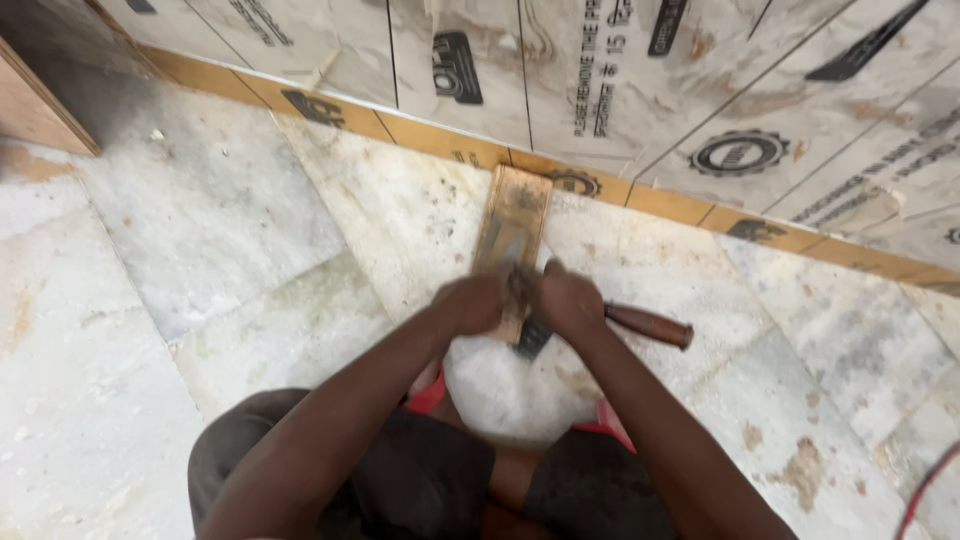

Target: The person sits on the floor and sharpens a chisel-like tool on a rectangular sharpening stone. They repeatedly rub the tool's edge against the stone, occasionally using a wire brush to clean the stone's surface. The person also briefly handles a handheld electric sander.

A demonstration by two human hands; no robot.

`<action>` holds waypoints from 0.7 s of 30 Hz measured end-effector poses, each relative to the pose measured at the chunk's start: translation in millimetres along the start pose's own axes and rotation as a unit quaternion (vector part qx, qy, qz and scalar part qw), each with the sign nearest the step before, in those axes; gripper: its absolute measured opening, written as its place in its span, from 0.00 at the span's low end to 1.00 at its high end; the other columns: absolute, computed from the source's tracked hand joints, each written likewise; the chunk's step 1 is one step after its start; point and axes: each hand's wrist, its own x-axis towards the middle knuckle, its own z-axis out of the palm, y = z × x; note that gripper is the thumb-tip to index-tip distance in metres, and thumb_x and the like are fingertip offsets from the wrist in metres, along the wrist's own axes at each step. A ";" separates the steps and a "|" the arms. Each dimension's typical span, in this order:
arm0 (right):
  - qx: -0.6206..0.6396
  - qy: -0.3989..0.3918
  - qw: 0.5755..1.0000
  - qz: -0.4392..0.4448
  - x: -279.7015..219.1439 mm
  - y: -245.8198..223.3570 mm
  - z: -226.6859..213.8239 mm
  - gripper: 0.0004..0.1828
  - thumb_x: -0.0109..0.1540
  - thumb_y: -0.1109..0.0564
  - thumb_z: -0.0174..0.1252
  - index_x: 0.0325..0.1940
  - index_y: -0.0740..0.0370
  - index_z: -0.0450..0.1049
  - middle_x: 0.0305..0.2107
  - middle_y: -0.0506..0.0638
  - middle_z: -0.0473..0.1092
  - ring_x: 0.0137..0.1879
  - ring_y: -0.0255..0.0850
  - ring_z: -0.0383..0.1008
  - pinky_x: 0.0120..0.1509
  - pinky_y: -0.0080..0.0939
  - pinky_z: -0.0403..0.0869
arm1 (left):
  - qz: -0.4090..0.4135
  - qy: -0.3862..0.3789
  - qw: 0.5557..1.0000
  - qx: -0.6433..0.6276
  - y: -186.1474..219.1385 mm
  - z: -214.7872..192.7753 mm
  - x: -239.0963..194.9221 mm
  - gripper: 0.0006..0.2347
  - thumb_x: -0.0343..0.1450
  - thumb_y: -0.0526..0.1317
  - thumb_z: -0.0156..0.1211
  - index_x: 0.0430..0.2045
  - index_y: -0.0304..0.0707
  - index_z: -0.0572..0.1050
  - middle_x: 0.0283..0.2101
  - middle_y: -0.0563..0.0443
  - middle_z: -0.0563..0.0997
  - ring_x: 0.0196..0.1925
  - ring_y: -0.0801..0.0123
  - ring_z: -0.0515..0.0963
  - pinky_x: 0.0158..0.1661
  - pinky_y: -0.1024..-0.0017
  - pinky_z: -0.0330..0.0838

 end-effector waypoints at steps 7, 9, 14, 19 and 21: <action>-0.014 0.000 1.000 0.020 -8.8 0.8 17.0 0.22 0.65 0.44 0.56 0.63 0.44 0.73 0.35 0.59 0.71 0.38 0.57 0.78 0.37 0.56 0.77 | -0.028 -0.027 0.999 0.013 -6.4 17.8 -6.2 0.13 0.66 0.35 0.55 0.42 0.31 0.78 0.42 0.35 0.83 0.45 0.44 0.83 0.43 0.50 0.77; 0.009 0.019 1.000 0.008 9.8 6.3 9.3 0.22 0.63 0.43 0.57 0.61 0.44 0.75 0.35 0.60 0.71 0.37 0.58 0.78 0.38 0.57 0.77 | -0.032 0.016 0.999 0.002 -8.3 -3.9 11.7 0.14 0.66 0.35 0.56 0.45 0.30 0.77 0.39 0.33 0.84 0.44 0.44 0.84 0.43 0.51 0.77; 0.014 -0.001 1.000 -0.003 -12.6 -1.0 15.3 0.20 0.63 0.46 0.55 0.59 0.44 0.76 0.35 0.60 0.72 0.38 0.58 0.78 0.39 0.57 0.77 | -0.031 -0.037 0.999 0.021 1.2 9.8 -12.5 0.18 0.66 0.36 0.58 0.50 0.29 0.71 0.40 0.34 0.83 0.43 0.44 0.83 0.43 0.50 0.77; 0.003 -0.012 1.000 0.017 -12.3 -0.2 22.2 0.17 0.65 0.45 0.56 0.56 0.46 0.76 0.35 0.58 0.72 0.40 0.56 0.78 0.41 0.56 0.77 | -0.037 -0.020 0.998 0.045 6.8 23.7 -16.0 0.26 0.70 0.34 0.54 0.66 0.31 0.61 0.42 0.36 0.84 0.45 0.46 0.84 0.43 0.49 0.78; 0.011 -0.021 0.999 0.034 5.9 3.9 11.8 0.19 0.63 0.45 0.57 0.58 0.46 0.75 0.35 0.59 0.72 0.38 0.57 0.79 0.41 0.56 0.77 | -0.035 0.005 0.998 0.046 11.4 4.2 -1.8 0.34 0.66 0.33 0.54 0.70 0.30 0.49 0.44 0.36 0.83 0.46 0.46 0.83 0.44 0.52 0.78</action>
